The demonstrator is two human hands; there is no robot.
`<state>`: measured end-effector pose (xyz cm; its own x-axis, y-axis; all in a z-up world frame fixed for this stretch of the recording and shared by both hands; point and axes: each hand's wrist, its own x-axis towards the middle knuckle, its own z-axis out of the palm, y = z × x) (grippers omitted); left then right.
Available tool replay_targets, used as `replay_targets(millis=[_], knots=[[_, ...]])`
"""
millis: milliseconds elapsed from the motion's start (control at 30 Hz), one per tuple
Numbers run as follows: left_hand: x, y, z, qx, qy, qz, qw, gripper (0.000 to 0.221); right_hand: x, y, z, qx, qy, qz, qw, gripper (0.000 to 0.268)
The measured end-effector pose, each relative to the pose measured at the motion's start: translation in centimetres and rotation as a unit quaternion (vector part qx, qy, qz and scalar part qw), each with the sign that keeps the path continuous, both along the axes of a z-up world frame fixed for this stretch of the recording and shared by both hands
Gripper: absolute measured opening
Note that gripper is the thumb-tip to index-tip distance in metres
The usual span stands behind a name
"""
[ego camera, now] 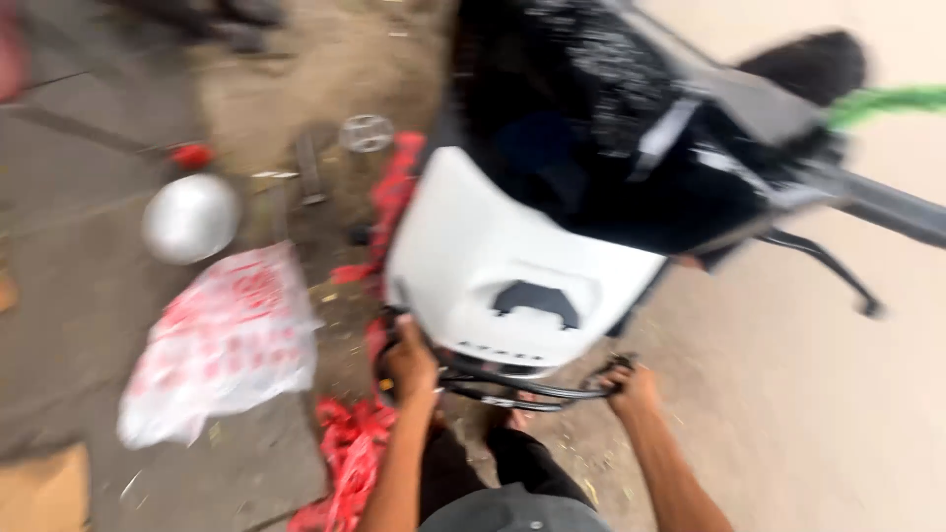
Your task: The person holds a black tubular front guard, aligns it against the front of an Ather electric scooter, and threads bolts by hand into the mounting points while sitting on the ground. They peel red protective wrapping from the guard and scooter panels and continue hand-tightening the mounting hardware with another person assisting.
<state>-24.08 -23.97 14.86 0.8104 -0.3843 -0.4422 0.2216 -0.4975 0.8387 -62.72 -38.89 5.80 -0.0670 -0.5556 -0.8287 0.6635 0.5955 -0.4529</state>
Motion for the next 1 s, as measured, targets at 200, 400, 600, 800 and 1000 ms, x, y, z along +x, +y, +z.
replay_targets(millis=[200, 400, 600, 800, 1000], knots=[[0.3, 0.5, 5.9, -0.116, 0.177, 0.118, 0.970, 0.067, 2.3, 2.3, 5.0, 0.007, -0.082, -0.004, 0.997, 0.019], [2.1, 0.3, 5.1, -0.101, 0.185, 0.118, 0.970, 0.069, 4.2, 3.5, 7.9, -0.022, -0.023, 0.027, 0.999, 0.020], [3.2, -0.7, 4.7, -0.105, 0.197, 0.114, 0.968, 0.067, 5.5, 3.7, 8.5, -0.025, 0.002, 0.029, 0.999, 0.027], [3.7, -2.0, 4.6, -0.096, 0.224, 0.125, 0.962, 0.064, 6.6, 2.6, 10.0, -0.031, -0.001, -0.010, 0.999, 0.028], [4.5, -2.9, 3.4, -0.072, 0.246, 0.146, 0.955, 0.065, 5.8, 1.0, 6.7, -0.056, -0.037, 0.000, 0.998, 0.024]])
